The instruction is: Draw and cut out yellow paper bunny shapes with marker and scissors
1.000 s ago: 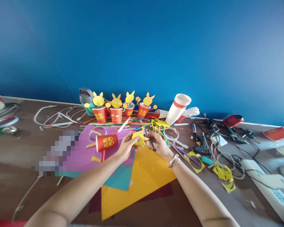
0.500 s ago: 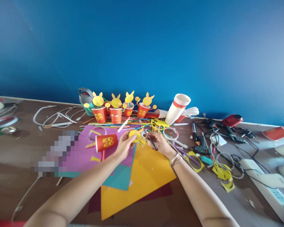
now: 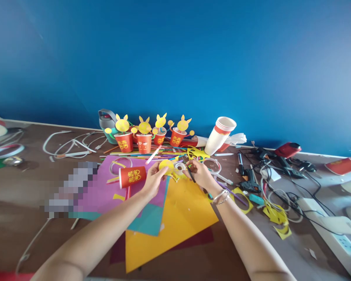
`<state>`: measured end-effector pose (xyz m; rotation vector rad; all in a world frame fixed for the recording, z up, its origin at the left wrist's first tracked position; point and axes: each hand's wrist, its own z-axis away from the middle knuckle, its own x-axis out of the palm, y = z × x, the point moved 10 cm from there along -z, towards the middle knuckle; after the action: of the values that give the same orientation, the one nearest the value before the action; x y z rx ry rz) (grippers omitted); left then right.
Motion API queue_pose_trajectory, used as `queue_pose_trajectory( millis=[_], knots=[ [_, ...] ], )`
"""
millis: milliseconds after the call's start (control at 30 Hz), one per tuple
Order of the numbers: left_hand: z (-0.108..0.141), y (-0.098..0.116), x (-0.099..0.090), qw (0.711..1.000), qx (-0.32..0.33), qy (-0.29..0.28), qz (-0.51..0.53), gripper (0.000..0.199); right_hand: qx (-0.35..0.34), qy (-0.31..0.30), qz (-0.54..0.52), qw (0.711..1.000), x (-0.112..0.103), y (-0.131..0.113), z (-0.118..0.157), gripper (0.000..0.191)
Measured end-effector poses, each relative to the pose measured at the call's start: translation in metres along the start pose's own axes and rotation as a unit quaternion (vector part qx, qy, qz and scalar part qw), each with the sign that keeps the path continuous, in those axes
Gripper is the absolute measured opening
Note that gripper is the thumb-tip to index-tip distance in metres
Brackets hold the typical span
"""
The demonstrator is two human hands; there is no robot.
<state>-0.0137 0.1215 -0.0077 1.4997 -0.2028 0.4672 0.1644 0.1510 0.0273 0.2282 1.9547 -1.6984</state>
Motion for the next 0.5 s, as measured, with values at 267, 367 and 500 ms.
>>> queue_pose_trajectory(
  millis=[267,367,500],
  knots=[
    [-0.002,-0.003,-0.001,1.000,-0.004,-0.005,-0.008,0.024,0.009,-0.141,-0.129,0.981,0.017,-0.003,0.003,0.033],
    [-0.002,-0.004,-0.001,1.000,-0.009,-0.005,-0.008,0.025,0.016,-0.162,-0.123,0.979,0.019,0.001,0.004,0.032],
    [-0.002,-0.004,-0.001,1.000,-0.013,-0.005,-0.006,0.023,0.015,-0.186,-0.105,0.977,0.022,0.003,0.005,0.031]
  ],
)
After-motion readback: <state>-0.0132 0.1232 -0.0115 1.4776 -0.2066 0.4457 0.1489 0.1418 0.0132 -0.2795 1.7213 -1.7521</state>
